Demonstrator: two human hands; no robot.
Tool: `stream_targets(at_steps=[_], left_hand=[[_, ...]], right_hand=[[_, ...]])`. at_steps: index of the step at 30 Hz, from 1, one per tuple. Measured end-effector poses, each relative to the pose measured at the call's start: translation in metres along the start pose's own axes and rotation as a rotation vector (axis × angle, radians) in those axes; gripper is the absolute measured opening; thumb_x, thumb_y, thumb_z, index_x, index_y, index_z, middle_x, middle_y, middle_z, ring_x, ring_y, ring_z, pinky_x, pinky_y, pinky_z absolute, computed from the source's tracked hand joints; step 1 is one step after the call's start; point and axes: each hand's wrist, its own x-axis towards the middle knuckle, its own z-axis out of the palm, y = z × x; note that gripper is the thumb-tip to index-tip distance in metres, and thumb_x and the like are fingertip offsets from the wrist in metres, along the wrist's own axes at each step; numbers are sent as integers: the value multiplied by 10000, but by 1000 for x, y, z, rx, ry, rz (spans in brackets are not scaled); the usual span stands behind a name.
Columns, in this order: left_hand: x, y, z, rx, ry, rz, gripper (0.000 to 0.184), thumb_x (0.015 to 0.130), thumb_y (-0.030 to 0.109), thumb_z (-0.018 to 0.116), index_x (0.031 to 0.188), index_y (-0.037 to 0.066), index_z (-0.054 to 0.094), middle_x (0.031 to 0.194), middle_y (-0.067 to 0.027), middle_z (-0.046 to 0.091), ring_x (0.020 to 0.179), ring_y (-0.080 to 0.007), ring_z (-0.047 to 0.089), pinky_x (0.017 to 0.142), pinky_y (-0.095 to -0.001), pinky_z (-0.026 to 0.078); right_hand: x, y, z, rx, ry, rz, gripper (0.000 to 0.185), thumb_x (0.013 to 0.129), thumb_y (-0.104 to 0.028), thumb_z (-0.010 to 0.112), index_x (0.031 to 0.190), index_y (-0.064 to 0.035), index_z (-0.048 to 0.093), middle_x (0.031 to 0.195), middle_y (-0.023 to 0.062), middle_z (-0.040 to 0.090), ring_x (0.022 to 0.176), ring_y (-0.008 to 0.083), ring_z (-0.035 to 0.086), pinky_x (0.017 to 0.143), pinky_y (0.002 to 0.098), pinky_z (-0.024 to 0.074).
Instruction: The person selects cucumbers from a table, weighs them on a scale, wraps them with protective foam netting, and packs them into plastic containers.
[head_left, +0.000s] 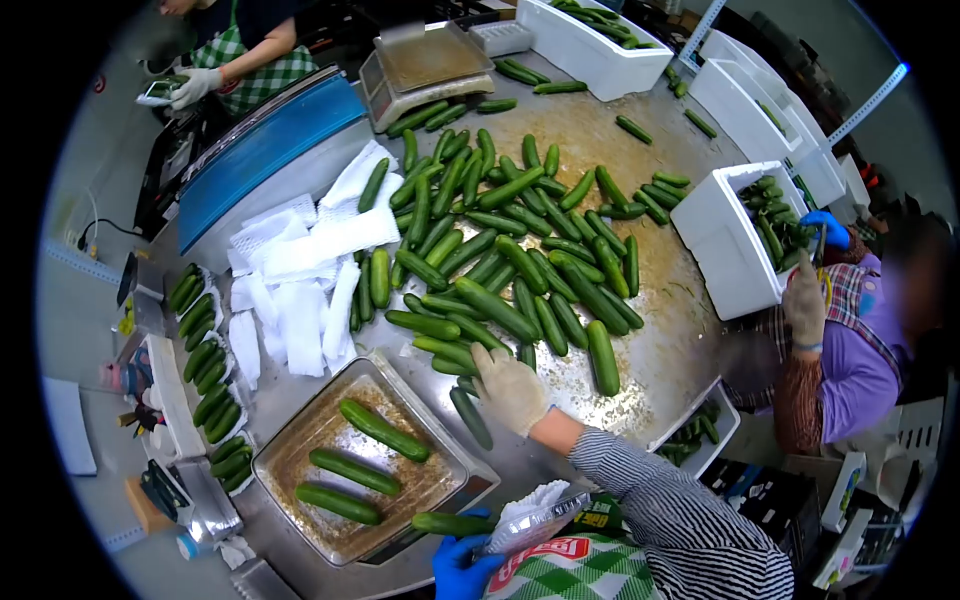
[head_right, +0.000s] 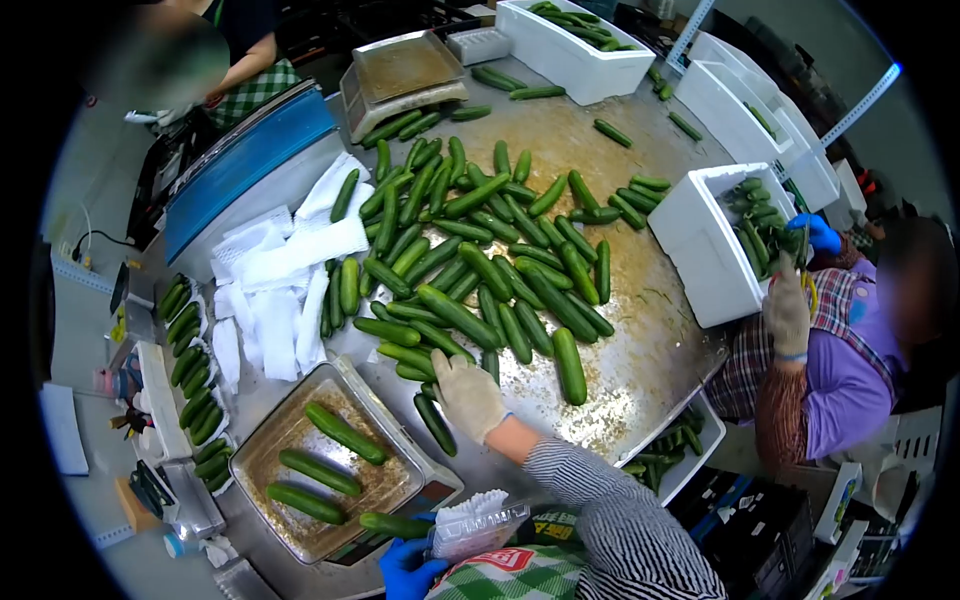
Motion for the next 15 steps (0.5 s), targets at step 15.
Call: stream_targets(at_steps=[15], left_hand=[[-8, 27, 15, 28, -20, -87, 316, 773, -4, 772, 1080, 4, 701, 909, -43, 609, 757, -126, 585, 657, -264, 489]], right_hand=[[31, 83, -24, 1752, -74, 618, 440, 1021, -480, 457, 1070, -62, 586, 800, 78, 632, 501, 109, 421, 441, 270, 320]])
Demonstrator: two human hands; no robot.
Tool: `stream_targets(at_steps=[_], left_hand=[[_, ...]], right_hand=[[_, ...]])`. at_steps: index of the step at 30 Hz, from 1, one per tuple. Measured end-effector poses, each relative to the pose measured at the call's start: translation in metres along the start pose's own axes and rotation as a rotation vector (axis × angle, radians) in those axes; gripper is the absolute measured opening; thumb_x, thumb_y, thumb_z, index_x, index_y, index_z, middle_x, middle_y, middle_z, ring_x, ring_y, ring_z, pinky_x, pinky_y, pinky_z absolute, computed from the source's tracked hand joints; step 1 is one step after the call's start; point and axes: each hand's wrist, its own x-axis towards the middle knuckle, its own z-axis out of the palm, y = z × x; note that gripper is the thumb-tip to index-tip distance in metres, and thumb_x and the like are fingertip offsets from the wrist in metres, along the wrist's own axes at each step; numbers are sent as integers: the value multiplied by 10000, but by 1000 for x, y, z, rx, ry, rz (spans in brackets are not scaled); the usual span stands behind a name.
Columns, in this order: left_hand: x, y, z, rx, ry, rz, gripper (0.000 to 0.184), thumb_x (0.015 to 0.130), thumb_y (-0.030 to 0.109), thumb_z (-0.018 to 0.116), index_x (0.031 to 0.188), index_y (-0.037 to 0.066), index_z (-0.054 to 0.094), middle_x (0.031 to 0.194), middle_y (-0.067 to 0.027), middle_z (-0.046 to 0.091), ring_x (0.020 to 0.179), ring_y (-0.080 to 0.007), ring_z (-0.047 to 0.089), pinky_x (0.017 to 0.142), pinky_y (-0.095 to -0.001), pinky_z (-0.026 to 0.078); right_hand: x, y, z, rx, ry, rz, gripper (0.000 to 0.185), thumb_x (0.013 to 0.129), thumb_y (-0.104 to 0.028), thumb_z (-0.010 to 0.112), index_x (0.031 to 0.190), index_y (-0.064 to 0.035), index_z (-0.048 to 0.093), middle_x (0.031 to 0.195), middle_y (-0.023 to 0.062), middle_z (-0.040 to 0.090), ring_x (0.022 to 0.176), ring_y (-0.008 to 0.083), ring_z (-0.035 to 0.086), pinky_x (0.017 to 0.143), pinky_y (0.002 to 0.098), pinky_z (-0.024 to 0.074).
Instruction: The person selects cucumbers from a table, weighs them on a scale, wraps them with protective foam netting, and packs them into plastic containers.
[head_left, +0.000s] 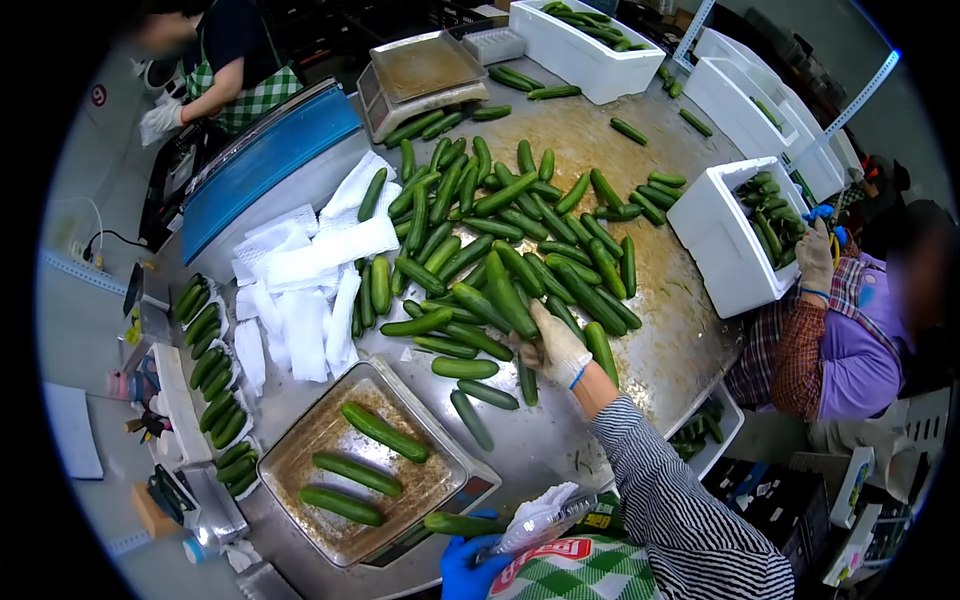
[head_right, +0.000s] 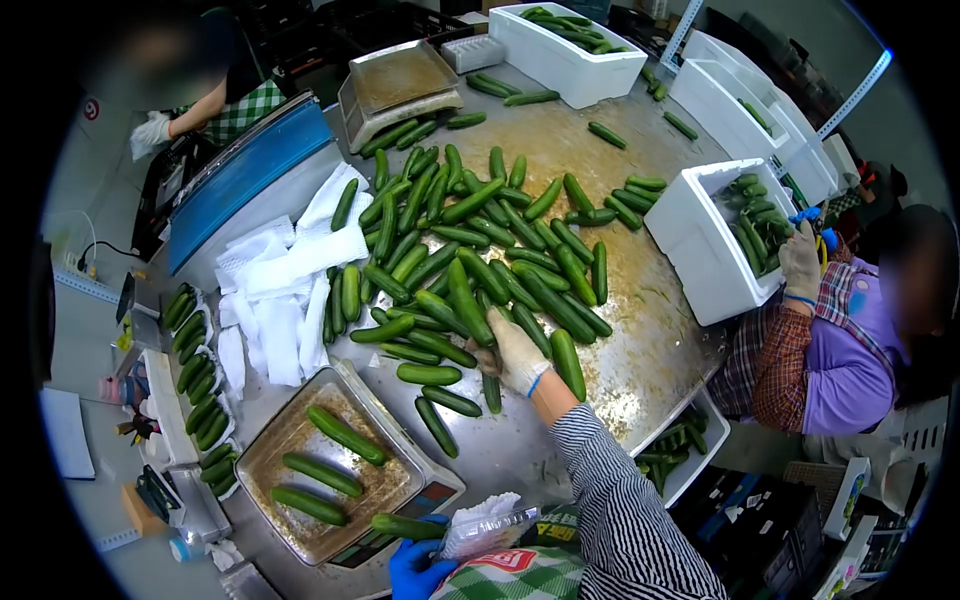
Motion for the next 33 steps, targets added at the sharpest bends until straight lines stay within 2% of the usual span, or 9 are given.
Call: stream_targets(at_steps=[4, 5, 8, 11, 14, 19, 26, 29, 33], left_hand=[[-2, -1, 0, 15, 16, 43, 320, 761, 8, 787, 1072, 10, 709, 904, -51, 612, 750, -137, 584, 659, -266, 486], [-4, 0, -1, 23, 17, 40, 323, 758, 12, 791, 1071, 12, 710, 899, -52, 611, 748, -138, 581, 658, -267, 484], [-8, 7, -1, 40, 28, 29, 332, 748, 22, 802, 1068, 19, 713, 885, -54, 610, 744, -139, 572, 657, -271, 477], [-8, 8, 0, 44, 34, 24, 327, 748, 39, 805, 1061, 23, 712, 876, -55, 611, 743, -144, 566, 661, -277, 472], [-5, 4, 1, 139, 23, 90, 309, 767, 73, 799, 1059, 24, 710, 890, -69, 622, 762, -166, 571, 687, -294, 475], [2, -9, 2, 224, -5, 182, 305, 794, 122, 784, 1073, 25, 706, 969, -118, 642, 891, -216, 604, 793, -330, 494], [6, -6, 4, 177, -4, 105, 320, 783, 96, 792, 1080, 18, 701, 1014, -108, 650, 918, -213, 612, 823, -333, 497], [5, 11, 11, 50, -5, -13, 310, 785, 86, 790, 1076, 24, 705, 1003, -94, 651, 907, -200, 611, 819, -327, 498], [24, -5, 12, 243, 1, 261, 318, 798, 93, 761, 1095, 3, 691, 1107, -113, 646, 1006, -224, 607, 889, -342, 482]], right_hand=[[-2, -4, -4, -324, 146, -158, 503, 1012, -478, 476, 1276, -59, 563, 828, 71, 638, 502, 103, 447, 453, 249, 372], [-2, -9, -4, -393, 209, -221, 548, 986, -423, 538, 1399, -65, 491, 922, 142, 663, 670, 202, 614, 590, 329, 510], [8, -20, -12, -1178, 523, -700, 591, 900, -243, 605, 1427, -39, 433, 1302, 289, 517, 1205, 431, 520, 1023, 443, 430], [0, -28, 5, -1459, 653, -947, 553, 840, -119, 629, 1364, -35, 473, 1315, 318, 477, 1150, 473, 533, 987, 489, 454], [-24, -16, 33, -1521, 511, -1156, 413, 817, -73, 635, 1207, -8, 516, 1240, 324, 513, 1061, 481, 556, 911, 504, 482], [-26, 38, 47, -1563, 14, -1178, 240, 769, -116, 694, 979, -44, 604, 836, 119, 618, 787, 333, 617, 717, 464, 486], [-55, 82, 45, -1712, -42, -990, 329, 780, -159, 702, 1073, -61, 586, 1060, 153, 588, 945, 341, 595, 793, 469, 474], [-47, 50, 41, -1620, 137, -1086, 395, 781, -151, 690, 1145, -49, 579, 1064, 177, 583, 945, 358, 593, 811, 464, 474], [3, -25, 33, -1705, 817, -1174, 429, 798, -193, 687, 1177, -39, 559, 1118, 191, 588, 949, 365, 590, 849, 486, 477]])
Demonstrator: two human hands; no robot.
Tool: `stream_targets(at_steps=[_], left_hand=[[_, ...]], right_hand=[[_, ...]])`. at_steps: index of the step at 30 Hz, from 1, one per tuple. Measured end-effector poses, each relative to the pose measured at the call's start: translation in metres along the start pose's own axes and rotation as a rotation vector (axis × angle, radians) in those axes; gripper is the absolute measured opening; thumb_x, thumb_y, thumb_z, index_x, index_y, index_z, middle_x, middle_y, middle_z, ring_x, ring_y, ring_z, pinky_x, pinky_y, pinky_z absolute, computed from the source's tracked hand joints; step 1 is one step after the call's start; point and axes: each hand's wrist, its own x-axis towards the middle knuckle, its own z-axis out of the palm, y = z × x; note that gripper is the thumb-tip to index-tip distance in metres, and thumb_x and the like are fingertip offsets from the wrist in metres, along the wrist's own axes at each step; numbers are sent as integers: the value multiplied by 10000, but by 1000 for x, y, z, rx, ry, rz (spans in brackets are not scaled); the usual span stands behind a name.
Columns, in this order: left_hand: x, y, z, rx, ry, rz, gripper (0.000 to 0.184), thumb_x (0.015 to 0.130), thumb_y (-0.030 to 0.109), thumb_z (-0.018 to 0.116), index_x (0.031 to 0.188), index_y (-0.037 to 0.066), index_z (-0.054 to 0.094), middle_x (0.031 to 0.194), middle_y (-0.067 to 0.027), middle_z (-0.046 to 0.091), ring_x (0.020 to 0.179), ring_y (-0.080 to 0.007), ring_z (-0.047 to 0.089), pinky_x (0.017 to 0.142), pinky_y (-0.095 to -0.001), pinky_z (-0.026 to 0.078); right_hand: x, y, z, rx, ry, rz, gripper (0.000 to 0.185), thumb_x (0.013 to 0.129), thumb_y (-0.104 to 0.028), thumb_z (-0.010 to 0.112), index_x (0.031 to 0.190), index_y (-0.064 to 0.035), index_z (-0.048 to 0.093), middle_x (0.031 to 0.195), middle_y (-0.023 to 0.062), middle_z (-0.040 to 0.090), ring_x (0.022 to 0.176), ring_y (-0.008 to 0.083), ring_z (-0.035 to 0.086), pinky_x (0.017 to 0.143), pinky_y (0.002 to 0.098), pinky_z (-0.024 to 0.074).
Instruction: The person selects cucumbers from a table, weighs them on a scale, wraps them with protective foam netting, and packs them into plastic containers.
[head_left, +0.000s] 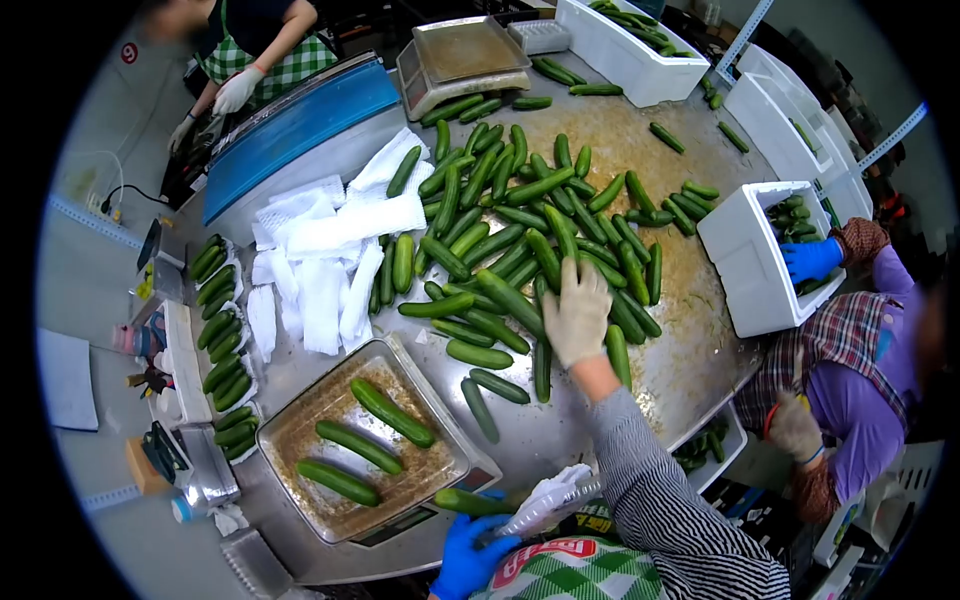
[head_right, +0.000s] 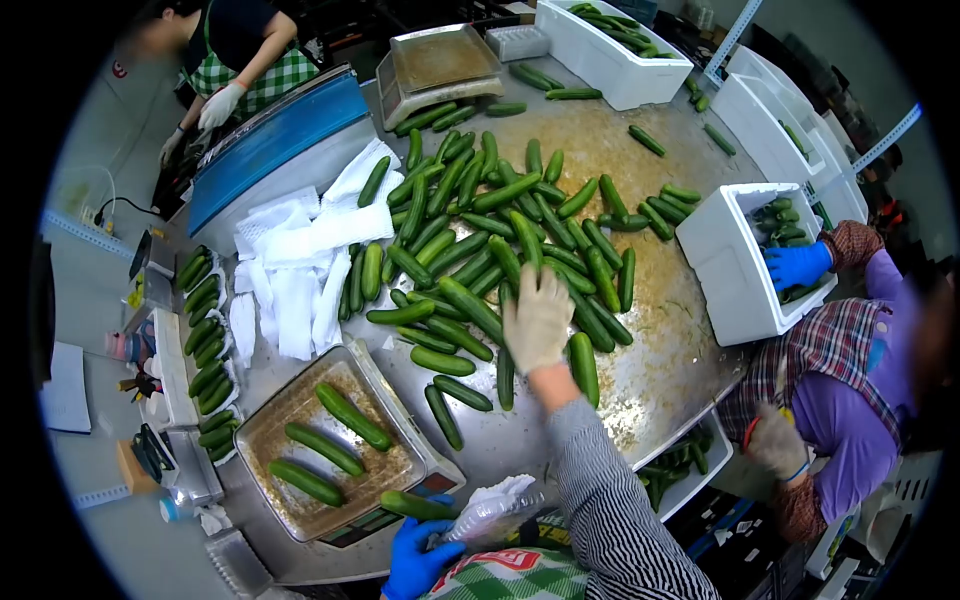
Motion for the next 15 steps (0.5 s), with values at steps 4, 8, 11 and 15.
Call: stream_targets(at_steps=[4, 8, 11, 15], left_hand=[[4, 4, 1, 56, -14, 73, 341, 778, 133, 792, 1080, 1, 705, 1305, -171, 574, 1212, -296, 550, 1017, -392, 435], [9, -13, 10, -41, 4, 219, 358, 835, 160, 775, 1150, 16, 684, 1328, -163, 543, 1239, -293, 537, 1039, -381, 448], [6, -12, 8, -162, -10, 130, 350, 845, 145, 763, 1160, 14, 682, 1371, -156, 530, 1286, -294, 502, 1088, -404, 409], [-4, -18, 9, -253, -13, 57, 359, 847, 144, 760, 1167, 2, 677, 1411, -159, 506, 1308, -294, 486, 1106, -417, 396]], right_hand=[[48, 20, 18, -274, -419, -68, 466, 837, -272, 672, 1242, -74, 553, 1064, 177, 650, 978, 335, 640, 802, 523, 499], [60, 47, 38, 133, -467, 161, 405, 921, -244, 540, 1253, -15, 575, 1118, 274, 648, 1031, 390, 643, 885, 497, 496], [33, 32, 29, 634, -265, 145, 374, 992, -172, 424, 1282, 30, 546, 1189, 252, 640, 1104, 364, 626, 971, 404, 474], [-5, -55, -36, 962, -633, 140, 360, 1020, -225, 460, 1251, 15, 594, 1197, 174, 654, 1126, 249, 608, 1010, 328, 434]])
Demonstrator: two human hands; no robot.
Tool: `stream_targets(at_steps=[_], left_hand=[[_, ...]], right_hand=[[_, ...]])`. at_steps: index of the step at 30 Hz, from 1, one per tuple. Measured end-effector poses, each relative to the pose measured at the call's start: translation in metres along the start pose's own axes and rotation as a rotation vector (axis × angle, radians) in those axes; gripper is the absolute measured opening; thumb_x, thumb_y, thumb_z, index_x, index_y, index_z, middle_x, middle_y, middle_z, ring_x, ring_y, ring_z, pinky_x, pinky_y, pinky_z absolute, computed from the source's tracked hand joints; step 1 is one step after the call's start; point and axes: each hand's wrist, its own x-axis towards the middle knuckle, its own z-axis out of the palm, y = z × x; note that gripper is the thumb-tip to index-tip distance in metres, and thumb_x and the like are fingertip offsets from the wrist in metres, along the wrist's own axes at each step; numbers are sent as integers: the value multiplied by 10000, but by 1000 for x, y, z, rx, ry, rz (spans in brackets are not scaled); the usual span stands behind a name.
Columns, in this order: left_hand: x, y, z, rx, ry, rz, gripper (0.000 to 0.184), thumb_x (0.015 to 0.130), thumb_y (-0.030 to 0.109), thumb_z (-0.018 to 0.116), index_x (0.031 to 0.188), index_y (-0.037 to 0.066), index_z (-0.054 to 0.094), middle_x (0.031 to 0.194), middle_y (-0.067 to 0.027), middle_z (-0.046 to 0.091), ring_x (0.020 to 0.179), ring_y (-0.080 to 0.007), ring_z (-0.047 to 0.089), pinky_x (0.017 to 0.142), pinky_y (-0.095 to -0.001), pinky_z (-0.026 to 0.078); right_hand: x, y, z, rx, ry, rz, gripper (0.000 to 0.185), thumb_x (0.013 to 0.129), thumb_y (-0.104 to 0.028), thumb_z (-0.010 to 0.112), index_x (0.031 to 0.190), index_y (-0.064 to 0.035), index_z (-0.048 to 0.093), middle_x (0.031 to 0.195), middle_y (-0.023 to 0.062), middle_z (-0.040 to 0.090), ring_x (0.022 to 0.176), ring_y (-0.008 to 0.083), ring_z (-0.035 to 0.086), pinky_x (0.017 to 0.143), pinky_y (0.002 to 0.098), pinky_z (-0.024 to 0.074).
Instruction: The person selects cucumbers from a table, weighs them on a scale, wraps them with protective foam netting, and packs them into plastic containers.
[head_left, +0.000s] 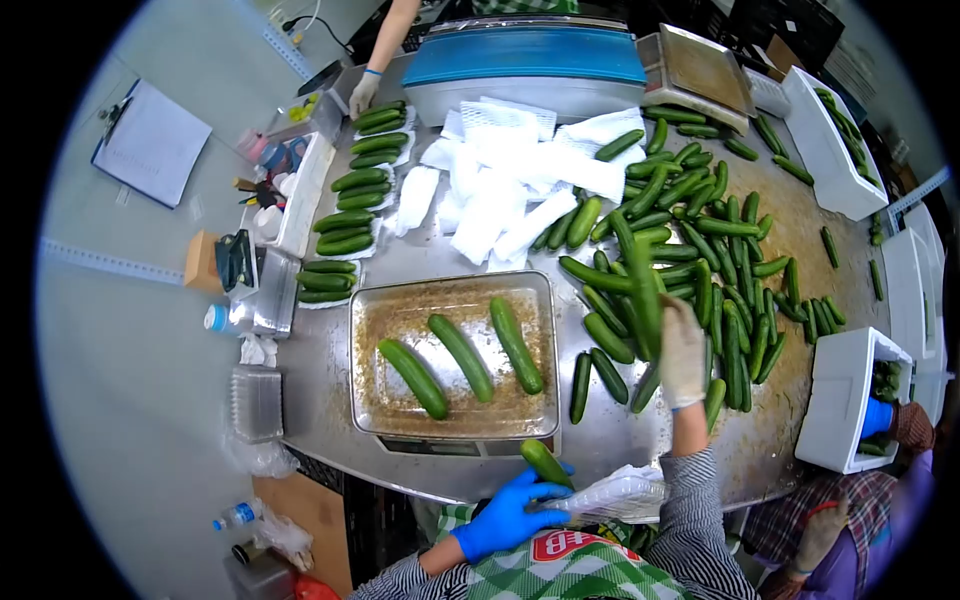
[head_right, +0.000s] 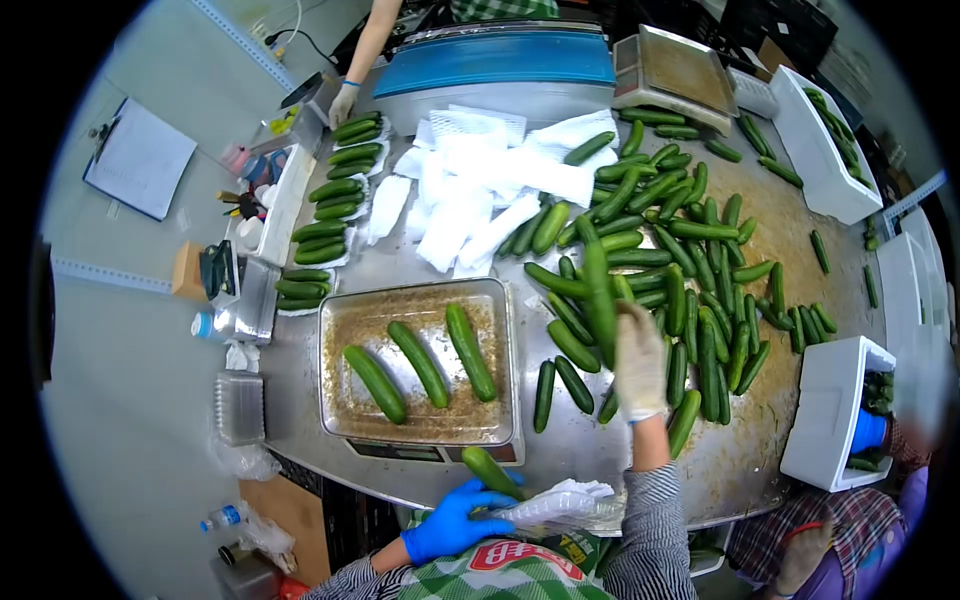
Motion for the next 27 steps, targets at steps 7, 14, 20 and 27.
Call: stream_targets(at_steps=[7, 14, 20, 27], left_hand=[[-31, -5, -14, 30, 93, 22, 345, 848, 115, 756, 1155, -15, 673, 1411, -158, 509, 1304, -288, 490, 1103, -409, 403], [-69, -31, -29, -138, 219, 97, 362, 832, 97, 766, 1160, -15, 664, 1363, -144, 530, 1263, -265, 518, 1051, -375, 447], [-92, -46, -47, -120, 334, 175, 351, 803, 111, 784, 1115, -11, 680, 1243, -143, 589, 1163, -251, 573, 977, -356, 471], [-109, -53, -75, -101, 489, 192, 333, 766, 3, 780, 1081, -38, 680, 1148, -91, 586, 1084, -198, 597, 946, -333, 504]], right_hand=[[-31, -53, 102, -315, -60, -319, 461, 892, -204, 655, 1289, 12, 564, 1120, 218, 658, 988, 350, 644, 898, 400, 501], [-76, -83, 123, -300, -128, -630, 292, 838, -72, 652, 1122, -8, 623, 1003, 181, 660, 962, 377, 621, 879, 437, 493], [-119, -99, 148, -558, -393, -549, 347, 789, -106, 675, 1115, -13, 601, 1006, 183, 646, 955, 373, 625, 828, 470, 494], [-140, -81, 147, -753, -303, -432, 544, 762, -161, 698, 1257, -18, 521, 1106, 191, 593, 1002, 394, 596, 849, 478, 496]])
